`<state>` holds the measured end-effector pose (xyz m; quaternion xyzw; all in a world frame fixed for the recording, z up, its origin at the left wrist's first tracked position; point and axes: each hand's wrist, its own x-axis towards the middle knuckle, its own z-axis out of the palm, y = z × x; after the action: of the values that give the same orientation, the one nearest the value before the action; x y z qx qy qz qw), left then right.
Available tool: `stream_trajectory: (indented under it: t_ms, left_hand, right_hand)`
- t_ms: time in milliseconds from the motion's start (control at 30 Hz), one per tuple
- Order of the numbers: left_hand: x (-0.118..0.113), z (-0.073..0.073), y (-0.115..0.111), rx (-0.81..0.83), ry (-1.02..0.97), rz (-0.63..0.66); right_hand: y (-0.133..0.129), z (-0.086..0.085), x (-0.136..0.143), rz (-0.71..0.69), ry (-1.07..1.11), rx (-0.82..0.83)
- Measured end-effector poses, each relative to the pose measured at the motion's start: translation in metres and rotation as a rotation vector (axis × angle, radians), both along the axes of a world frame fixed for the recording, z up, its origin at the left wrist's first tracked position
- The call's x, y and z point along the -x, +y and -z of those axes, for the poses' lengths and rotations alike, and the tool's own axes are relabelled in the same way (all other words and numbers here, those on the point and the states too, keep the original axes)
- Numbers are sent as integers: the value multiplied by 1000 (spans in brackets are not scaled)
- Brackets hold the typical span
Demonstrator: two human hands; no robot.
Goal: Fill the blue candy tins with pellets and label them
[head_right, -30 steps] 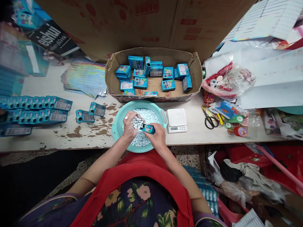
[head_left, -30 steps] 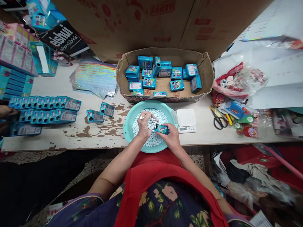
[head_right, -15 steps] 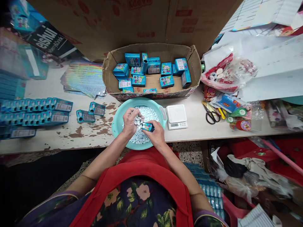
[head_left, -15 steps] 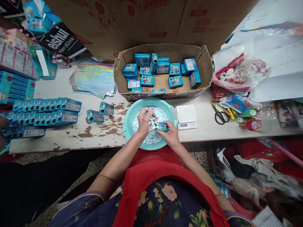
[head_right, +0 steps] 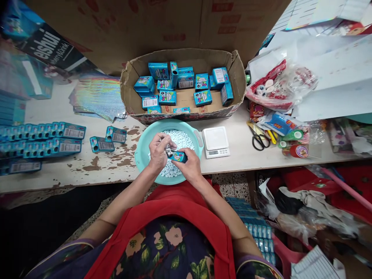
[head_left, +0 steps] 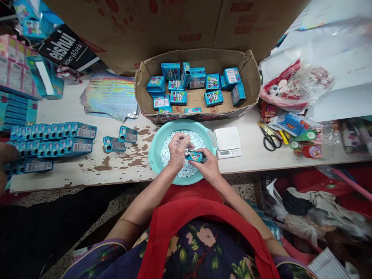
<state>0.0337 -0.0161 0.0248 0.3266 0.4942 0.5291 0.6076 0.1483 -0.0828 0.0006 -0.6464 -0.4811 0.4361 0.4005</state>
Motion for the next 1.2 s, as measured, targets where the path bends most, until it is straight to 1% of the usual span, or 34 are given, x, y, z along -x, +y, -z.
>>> stream_trajectory:
  t_ms: [100,233,300,367,400,433,500,567,633,700,767,833,900,933,967,1000,1067,1100,1133,1200]
  left_hand:
    - [-2,0,-1,-8,24,1]
    - [-6,-7,-4,9,28,36]
    - [-4,-9,-1,30,18,48]
    - [5,-3,6,48,41,35]
    - [11,4,11,50,96,29]
    - [18,13,16,34,213,56]
    - [29,40,21,-34,533,192]
    - [32,70,15,-134,828,401]
    - [24,96,0,-267,1038,625]
    - [13,112,-21,-433,1205,851]
    - [8,117,-37,-593,1299,1036]
    - [15,115,-43,-721,1310,1180]
    - [31,111,-37,-766,1293,1300]
    - [41,109,-32,-728,1279,1328]
    - [50,108,-27,-637,1249,1307]
    - [59,108,-21,-517,1207,1236]
    - [70,106,-11,-296,1111,1022]
    - [73,104,-8,-226,1061,915]
    - [73,100,-6,-190,1027,829]
    - [68,87,-5,-118,925,666]
  right_hand:
    - [2,0,1,8,13,-3]
    - [4,1,4,21,45,0]
    - [5,2,3,33,74,0]
    - [4,1,-2,54,116,-1]
    - [3,0,-7,67,144,-7]
    - [2,-2,-12,85,175,-20]
    - [-2,-6,-24,118,234,-69]
    - [-4,-11,-33,147,272,-134]
    - [-5,-14,-39,173,271,-184]
    - [-4,-12,-41,194,254,-215]
    - [-1,-8,-39,200,250,-202]
    - [1,-3,-38,201,257,-156]
    - [2,0,-36,205,258,-100]
    - [2,1,-35,210,254,-75]
    - [2,1,-34,216,251,-54]
    - [1,2,-32,218,248,-35]
    - [1,2,-29,215,232,-7]
    - [0,4,-27,208,217,1]
    - [0,5,-24,198,193,6]
    - [-2,10,-20,169,114,6]
